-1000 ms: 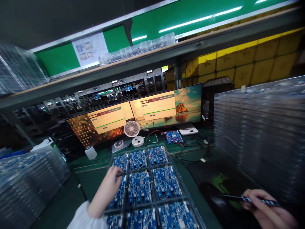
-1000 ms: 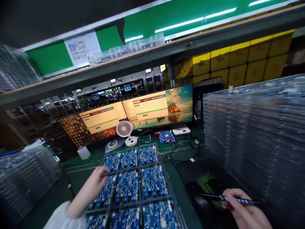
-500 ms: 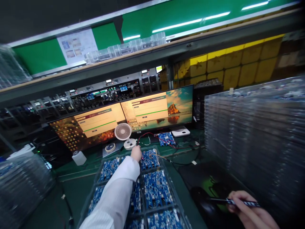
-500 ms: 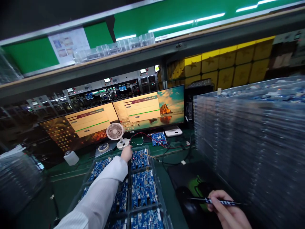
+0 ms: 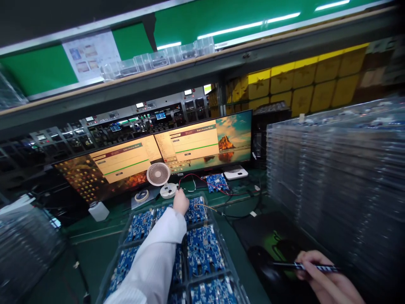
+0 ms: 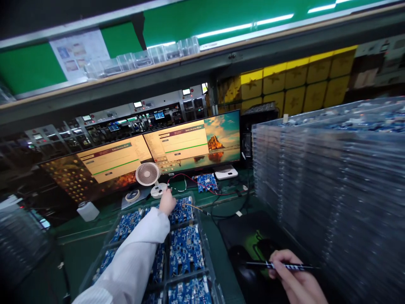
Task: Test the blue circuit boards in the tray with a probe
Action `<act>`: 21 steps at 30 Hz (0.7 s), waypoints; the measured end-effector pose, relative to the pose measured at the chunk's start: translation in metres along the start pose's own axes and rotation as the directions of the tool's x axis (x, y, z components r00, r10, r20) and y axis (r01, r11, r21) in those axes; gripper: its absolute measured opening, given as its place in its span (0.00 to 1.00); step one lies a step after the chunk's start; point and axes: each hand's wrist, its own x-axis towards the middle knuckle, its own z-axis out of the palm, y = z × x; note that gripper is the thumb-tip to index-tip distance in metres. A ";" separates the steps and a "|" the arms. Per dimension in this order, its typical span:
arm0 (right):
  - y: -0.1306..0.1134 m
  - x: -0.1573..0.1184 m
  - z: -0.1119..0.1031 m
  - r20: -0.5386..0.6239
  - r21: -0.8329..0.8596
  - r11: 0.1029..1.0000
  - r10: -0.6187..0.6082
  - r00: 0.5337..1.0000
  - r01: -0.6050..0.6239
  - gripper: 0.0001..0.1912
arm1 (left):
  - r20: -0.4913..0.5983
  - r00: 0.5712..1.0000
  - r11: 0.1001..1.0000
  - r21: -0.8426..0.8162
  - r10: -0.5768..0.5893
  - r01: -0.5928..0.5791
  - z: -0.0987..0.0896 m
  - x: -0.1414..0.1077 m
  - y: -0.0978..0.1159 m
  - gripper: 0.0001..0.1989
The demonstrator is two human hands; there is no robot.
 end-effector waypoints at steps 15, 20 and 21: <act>-0.030 -0.002 0.017 -0.073 0.011 0.999 0.038 0.997 -0.037 0.19 | 0.149 0.976 0.987 -0.021 0.159 -0.158 -0.002 -0.036 0.024 0.12; -0.030 -0.002 0.019 -0.101 0.049 0.997 0.067 0.993 -0.062 0.20 | 0.181 0.945 0.953 -0.184 0.273 -0.241 -0.023 -0.066 0.026 0.05; -0.031 -0.003 0.020 -0.097 0.048 0.997 0.070 0.993 -0.066 0.21 | 0.197 0.928 0.935 -0.232 0.316 -0.269 -0.025 -0.077 0.026 0.04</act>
